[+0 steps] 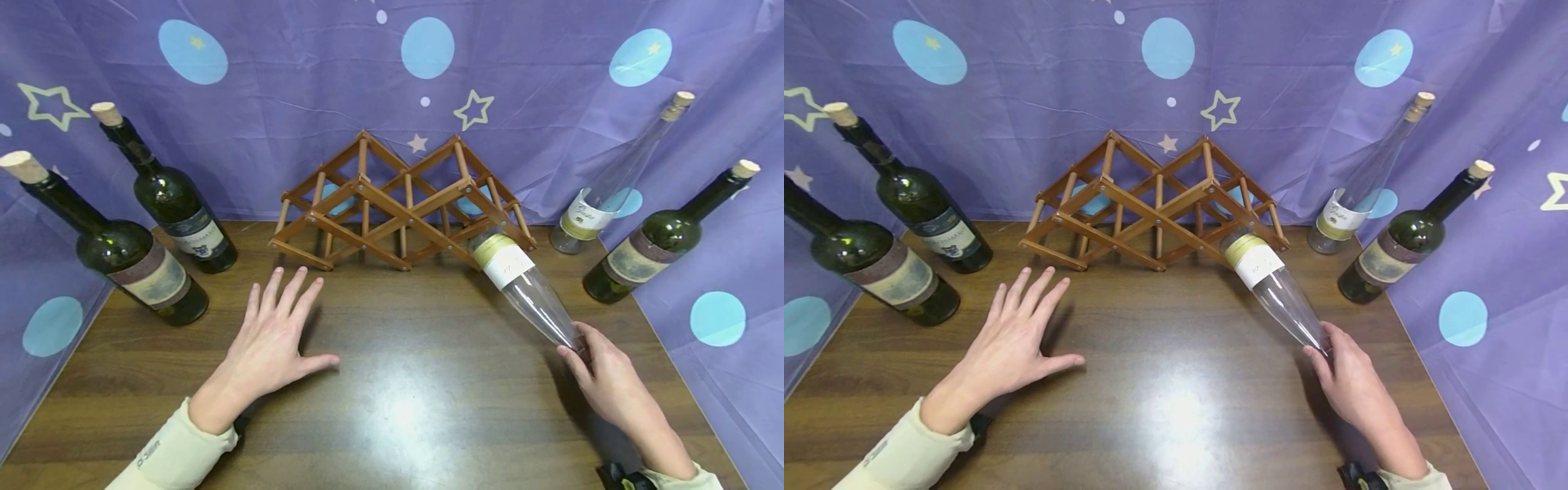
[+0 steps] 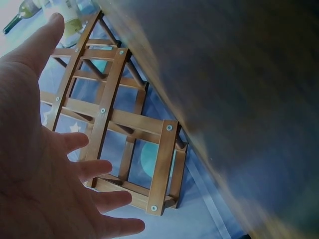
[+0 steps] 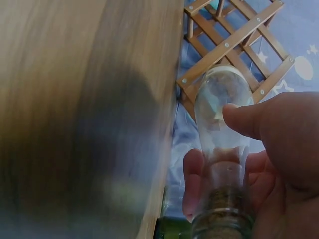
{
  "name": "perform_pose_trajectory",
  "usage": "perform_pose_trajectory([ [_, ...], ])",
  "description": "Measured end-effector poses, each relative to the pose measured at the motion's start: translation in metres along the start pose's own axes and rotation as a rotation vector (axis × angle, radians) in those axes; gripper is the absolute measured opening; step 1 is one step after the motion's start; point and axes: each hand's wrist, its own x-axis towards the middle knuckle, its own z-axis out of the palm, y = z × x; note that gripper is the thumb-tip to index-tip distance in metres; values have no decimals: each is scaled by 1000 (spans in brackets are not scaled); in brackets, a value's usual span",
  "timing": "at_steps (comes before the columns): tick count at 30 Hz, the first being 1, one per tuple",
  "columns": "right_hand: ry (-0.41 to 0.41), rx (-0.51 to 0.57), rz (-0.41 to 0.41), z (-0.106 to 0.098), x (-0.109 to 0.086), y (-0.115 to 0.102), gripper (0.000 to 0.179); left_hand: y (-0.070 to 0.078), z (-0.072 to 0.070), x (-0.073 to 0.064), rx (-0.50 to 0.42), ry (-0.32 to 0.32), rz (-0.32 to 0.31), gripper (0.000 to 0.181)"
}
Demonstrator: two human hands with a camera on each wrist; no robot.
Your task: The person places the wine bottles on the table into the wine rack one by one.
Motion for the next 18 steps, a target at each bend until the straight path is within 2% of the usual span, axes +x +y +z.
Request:
perform_pose_trajectory([
  [11,-92,73,62,-3,1,-24,49,1,0,0,-3,1,5,130],
  [18,-128,128,54,-1,8,-35,45,2,1,-1,-2,9,9,130],
])
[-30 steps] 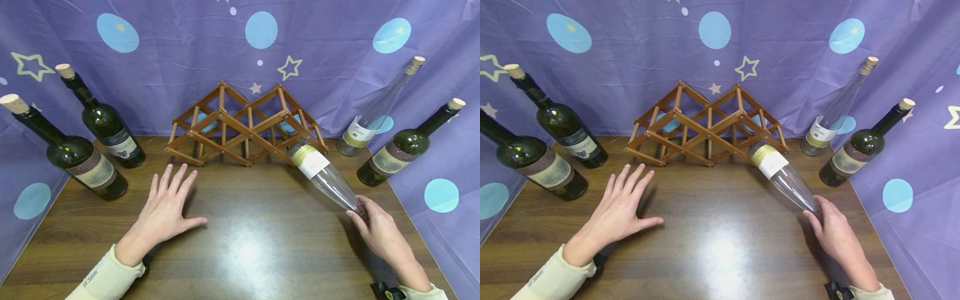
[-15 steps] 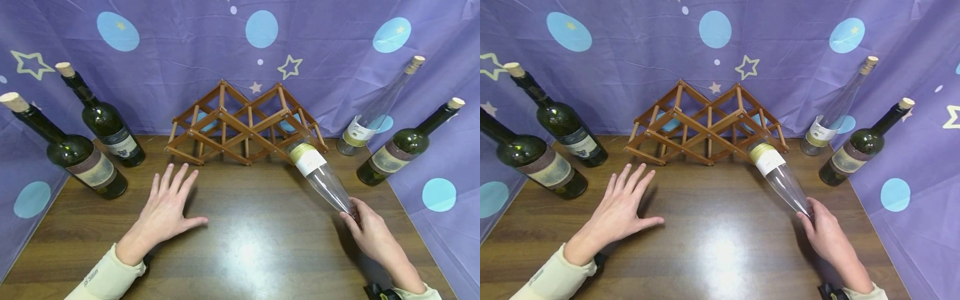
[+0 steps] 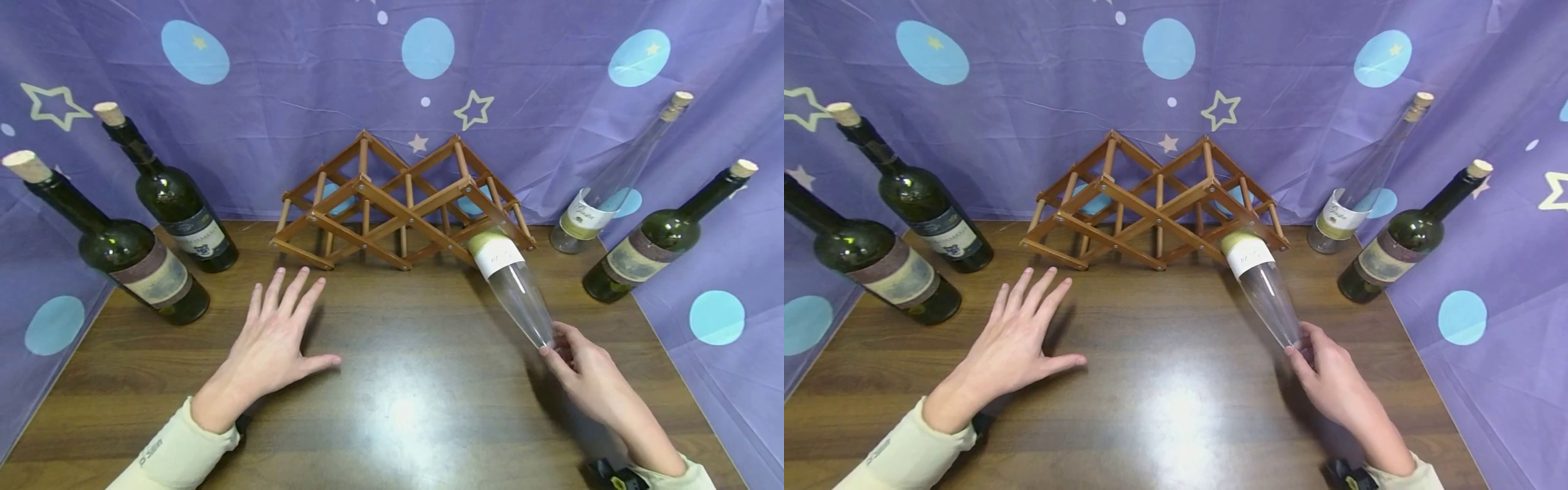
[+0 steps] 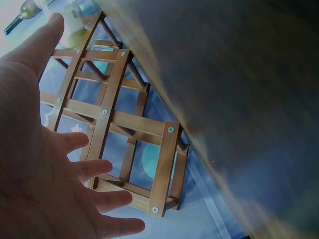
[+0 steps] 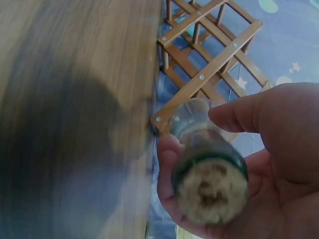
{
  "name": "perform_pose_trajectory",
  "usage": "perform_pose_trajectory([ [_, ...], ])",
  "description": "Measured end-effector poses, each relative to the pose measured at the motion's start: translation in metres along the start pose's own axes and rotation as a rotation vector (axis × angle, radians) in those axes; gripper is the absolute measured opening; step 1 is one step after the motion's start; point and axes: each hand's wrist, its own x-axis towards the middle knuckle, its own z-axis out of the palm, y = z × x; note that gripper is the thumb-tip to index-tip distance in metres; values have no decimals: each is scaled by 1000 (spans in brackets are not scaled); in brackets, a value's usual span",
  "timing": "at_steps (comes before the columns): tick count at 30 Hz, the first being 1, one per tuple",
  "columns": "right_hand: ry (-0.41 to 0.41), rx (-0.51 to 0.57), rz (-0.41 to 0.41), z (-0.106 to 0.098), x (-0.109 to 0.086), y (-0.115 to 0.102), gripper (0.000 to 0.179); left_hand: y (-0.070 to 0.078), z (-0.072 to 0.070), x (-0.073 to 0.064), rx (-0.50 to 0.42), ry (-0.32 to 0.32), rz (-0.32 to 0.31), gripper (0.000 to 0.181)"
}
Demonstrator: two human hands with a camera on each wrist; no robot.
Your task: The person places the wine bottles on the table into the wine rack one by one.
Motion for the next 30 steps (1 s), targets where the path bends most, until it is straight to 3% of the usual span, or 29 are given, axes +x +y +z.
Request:
perform_pose_trajectory([
  [17,-61,161,45,12,23,-21,52,0,1,-1,-1,3,6,130],
  [30,-41,144,41,14,46,-29,59,1,0,-2,10,19,21,131],
])
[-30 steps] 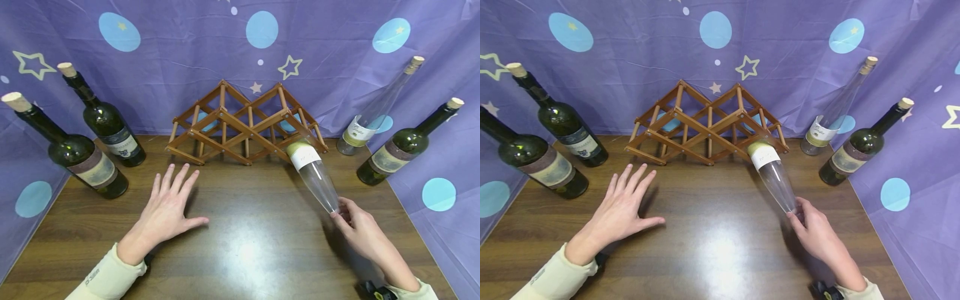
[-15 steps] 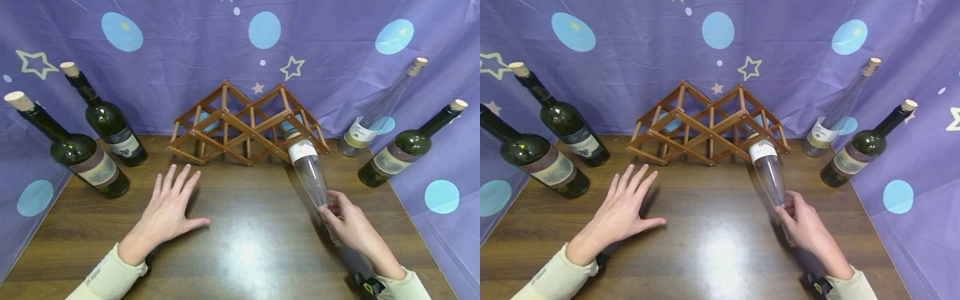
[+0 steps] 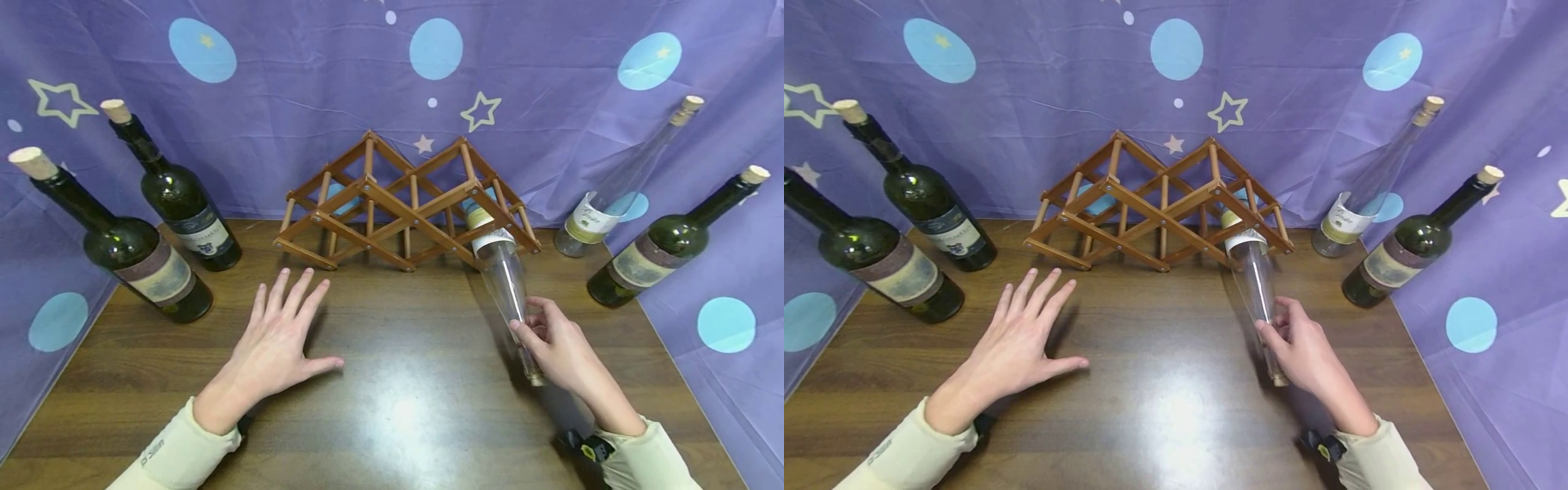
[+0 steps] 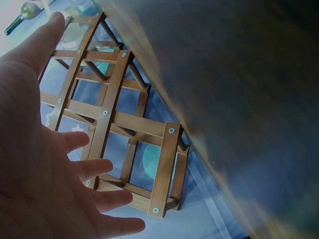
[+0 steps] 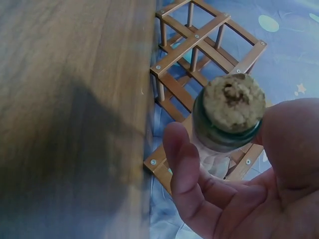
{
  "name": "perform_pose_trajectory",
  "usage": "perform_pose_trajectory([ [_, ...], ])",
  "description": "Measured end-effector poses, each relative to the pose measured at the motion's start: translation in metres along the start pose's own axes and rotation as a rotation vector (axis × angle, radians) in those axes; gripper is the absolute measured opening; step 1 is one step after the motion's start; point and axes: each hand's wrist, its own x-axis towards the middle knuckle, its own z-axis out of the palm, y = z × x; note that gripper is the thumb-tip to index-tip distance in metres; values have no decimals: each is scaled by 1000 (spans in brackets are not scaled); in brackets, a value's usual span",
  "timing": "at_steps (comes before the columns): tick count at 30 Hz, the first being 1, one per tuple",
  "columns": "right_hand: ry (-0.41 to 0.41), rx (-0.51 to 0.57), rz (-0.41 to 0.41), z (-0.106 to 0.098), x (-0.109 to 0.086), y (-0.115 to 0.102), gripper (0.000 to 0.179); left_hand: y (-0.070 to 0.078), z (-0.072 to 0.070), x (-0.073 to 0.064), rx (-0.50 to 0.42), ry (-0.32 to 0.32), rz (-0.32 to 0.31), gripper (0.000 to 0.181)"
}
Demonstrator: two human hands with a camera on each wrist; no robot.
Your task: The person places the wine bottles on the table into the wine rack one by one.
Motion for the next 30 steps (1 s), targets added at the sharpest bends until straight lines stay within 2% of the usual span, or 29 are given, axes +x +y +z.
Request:
perform_pose_trajectory([
  [19,1,13,32,2,23,-6,62,-1,0,0,-5,-26,-13,131],
  [30,2,6,34,2,32,-8,63,-1,-1,1,2,-18,-8,131],
])
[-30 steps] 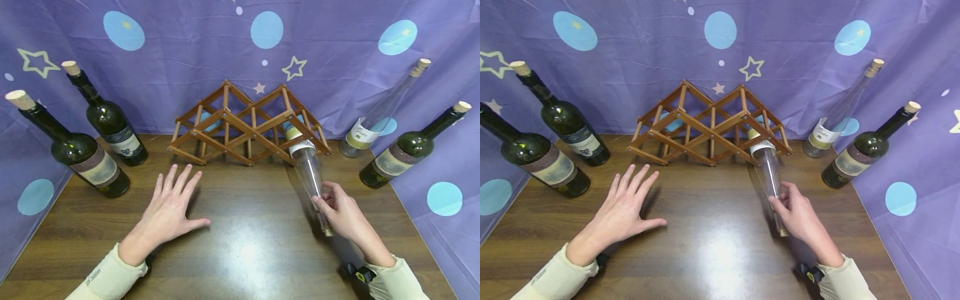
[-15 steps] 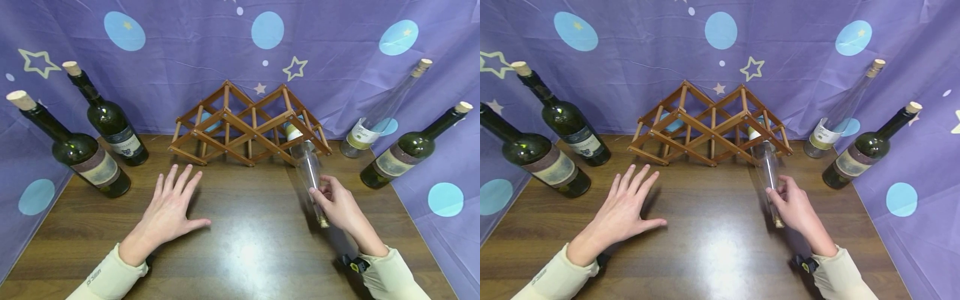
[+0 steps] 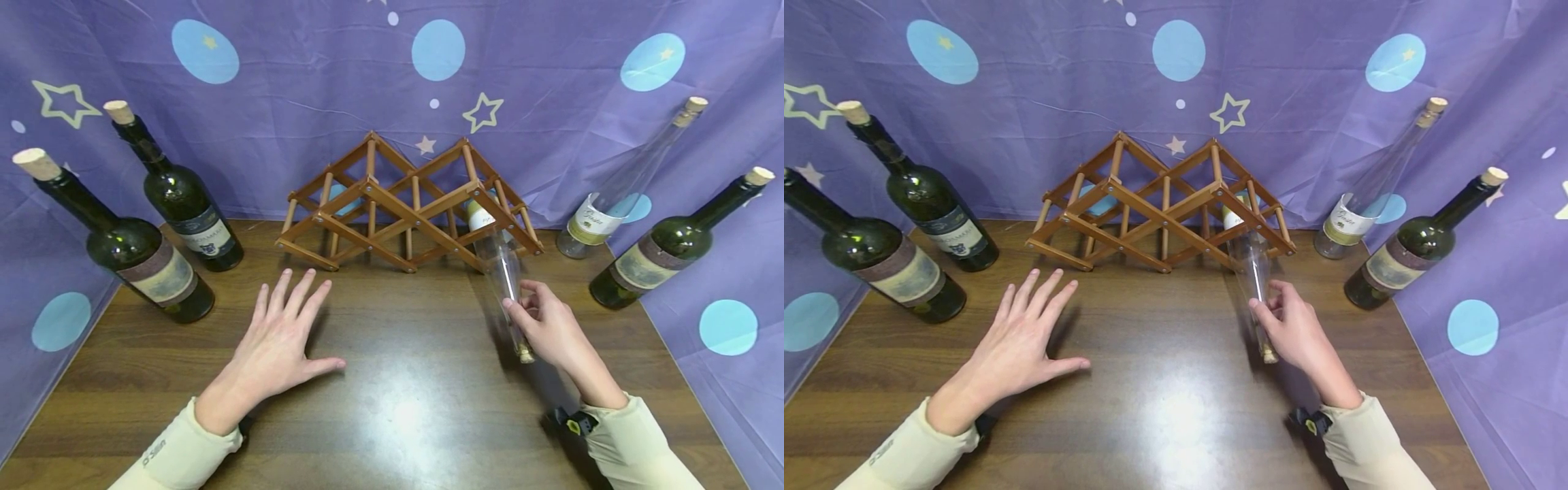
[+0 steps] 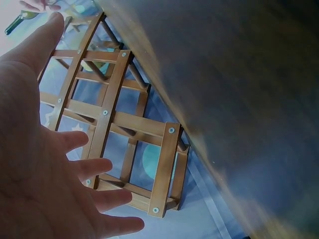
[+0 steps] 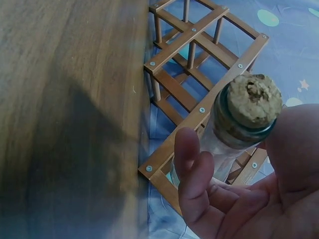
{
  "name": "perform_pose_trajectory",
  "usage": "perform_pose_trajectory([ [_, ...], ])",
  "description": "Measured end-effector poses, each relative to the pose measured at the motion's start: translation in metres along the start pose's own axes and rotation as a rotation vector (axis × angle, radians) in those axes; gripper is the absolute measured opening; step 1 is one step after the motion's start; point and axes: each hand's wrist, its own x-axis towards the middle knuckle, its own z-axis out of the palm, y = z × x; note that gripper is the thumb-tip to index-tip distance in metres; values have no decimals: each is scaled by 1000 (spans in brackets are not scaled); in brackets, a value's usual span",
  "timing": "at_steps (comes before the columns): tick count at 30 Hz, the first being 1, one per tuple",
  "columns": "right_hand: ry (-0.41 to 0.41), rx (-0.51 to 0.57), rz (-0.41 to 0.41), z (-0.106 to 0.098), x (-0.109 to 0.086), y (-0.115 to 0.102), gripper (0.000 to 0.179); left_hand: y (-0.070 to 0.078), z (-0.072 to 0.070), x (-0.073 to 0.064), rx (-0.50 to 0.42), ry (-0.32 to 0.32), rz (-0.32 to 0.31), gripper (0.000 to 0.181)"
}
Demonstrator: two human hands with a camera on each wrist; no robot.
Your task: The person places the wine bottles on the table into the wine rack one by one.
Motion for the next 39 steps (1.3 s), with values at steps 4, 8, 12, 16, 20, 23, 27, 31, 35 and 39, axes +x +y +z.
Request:
perform_pose_trajectory([
  [4,1,4,-1,1,4,0,63,0,0,0,5,-6,1,131],
  [8,-1,3,6,2,8,1,64,0,0,-1,-5,-8,0,131],
  [12,3,4,11,3,11,1,65,1,0,-1,-16,2,4,131],
  [16,2,6,14,4,13,1,65,1,1,-1,-12,-1,4,131],
  [20,2,6,19,4,15,2,65,1,1,-2,-1,-1,5,132],
  [23,3,4,18,5,17,3,66,1,1,-2,5,2,6,132],
  [27,4,3,13,5,19,3,66,1,1,-1,0,11,8,132],
  [31,1,3,13,6,21,4,66,1,0,-1,-9,10,11,132],
  [35,-1,0,18,6,22,4,67,2,0,-1,-9,3,12,132],
  [39,0,1,16,6,22,4,66,2,-1,-1,-9,-3,12,132],
])
